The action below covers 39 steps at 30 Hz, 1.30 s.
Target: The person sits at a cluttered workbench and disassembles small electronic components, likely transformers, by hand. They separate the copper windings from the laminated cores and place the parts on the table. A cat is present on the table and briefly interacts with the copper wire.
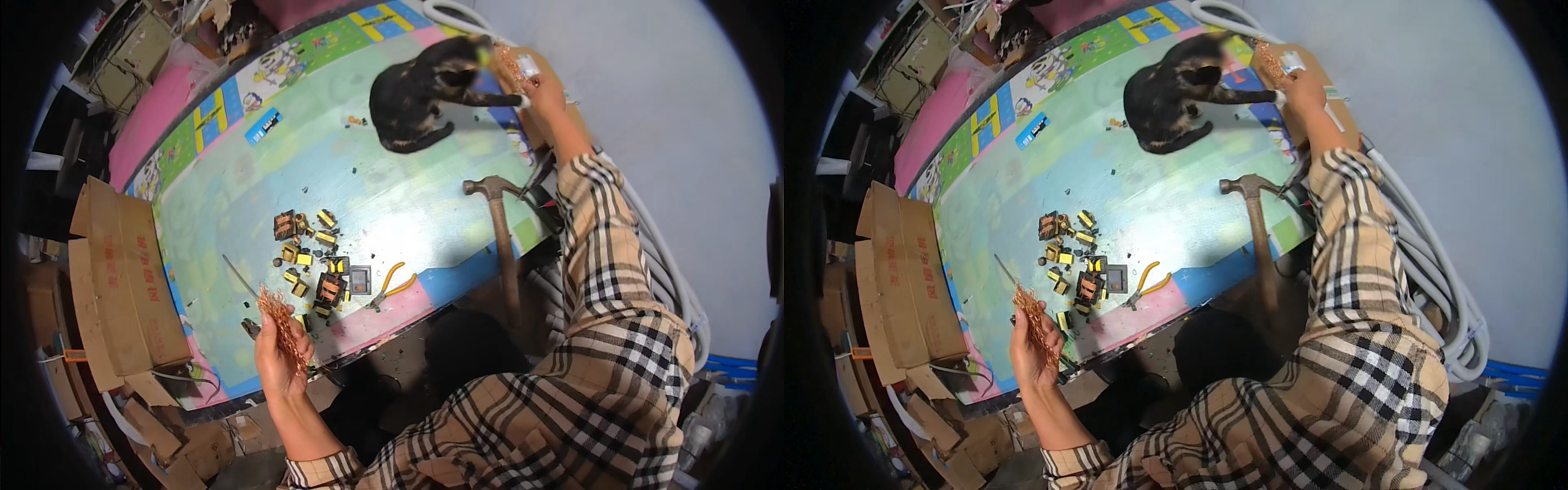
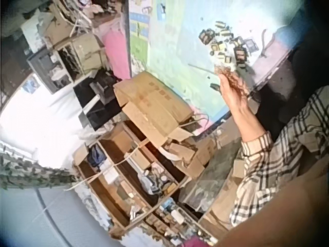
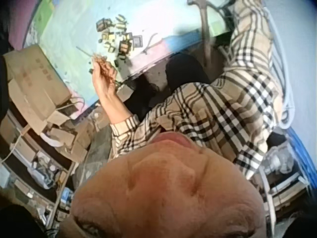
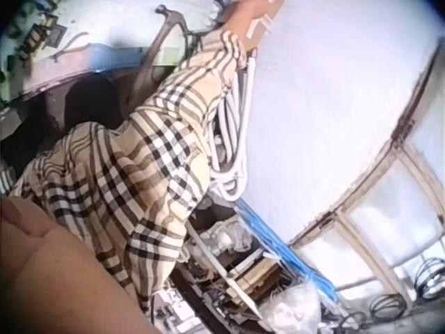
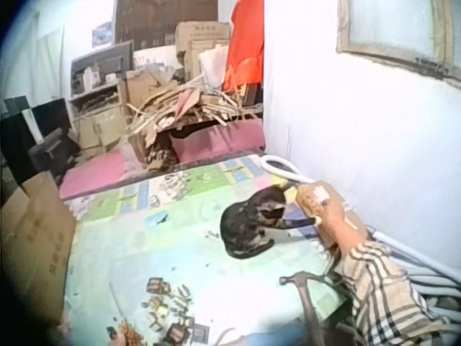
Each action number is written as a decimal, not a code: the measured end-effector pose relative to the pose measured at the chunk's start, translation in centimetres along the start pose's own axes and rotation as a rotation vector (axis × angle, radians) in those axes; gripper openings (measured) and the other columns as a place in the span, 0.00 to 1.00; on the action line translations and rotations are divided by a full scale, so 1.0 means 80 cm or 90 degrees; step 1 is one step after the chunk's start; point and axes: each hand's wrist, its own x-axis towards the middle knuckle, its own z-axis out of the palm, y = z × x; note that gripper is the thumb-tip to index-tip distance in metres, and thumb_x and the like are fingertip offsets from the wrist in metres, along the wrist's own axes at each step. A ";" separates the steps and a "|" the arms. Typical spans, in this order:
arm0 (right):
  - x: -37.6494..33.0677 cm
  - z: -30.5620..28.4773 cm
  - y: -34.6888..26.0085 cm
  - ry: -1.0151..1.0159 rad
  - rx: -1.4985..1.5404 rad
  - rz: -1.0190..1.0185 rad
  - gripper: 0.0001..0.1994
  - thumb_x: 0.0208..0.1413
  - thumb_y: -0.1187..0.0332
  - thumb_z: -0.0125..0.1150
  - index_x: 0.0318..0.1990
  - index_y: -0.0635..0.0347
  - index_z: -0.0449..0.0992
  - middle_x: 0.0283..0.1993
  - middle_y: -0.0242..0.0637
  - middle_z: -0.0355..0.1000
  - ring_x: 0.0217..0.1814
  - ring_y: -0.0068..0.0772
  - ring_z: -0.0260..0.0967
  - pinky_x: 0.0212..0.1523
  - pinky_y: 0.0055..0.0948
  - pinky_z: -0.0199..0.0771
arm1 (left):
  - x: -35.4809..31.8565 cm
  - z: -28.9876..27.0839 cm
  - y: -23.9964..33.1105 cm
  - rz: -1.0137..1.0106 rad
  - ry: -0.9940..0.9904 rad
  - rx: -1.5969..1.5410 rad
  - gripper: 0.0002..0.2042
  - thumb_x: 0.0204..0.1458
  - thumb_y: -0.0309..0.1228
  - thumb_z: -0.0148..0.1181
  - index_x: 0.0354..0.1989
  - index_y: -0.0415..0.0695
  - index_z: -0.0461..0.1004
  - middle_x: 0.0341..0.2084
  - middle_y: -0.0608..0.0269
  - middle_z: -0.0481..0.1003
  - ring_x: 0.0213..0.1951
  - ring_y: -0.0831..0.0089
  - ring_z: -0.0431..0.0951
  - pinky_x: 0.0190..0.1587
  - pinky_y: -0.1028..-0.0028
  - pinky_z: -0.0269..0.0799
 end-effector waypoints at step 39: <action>-1.098 -0.112 -0.666 -0.391 0.508 -0.645 0.13 0.49 0.67 0.65 0.42 0.60 0.75 0.33 0.44 0.74 0.26 0.45 0.73 0.28 0.34 0.72 | -0.325 -0.579 0.157 0.280 -0.082 -0.324 0.20 0.56 0.30 0.51 0.56 0.34 0.63 0.45 0.47 0.71 0.48 0.58 0.73 0.54 0.55 0.70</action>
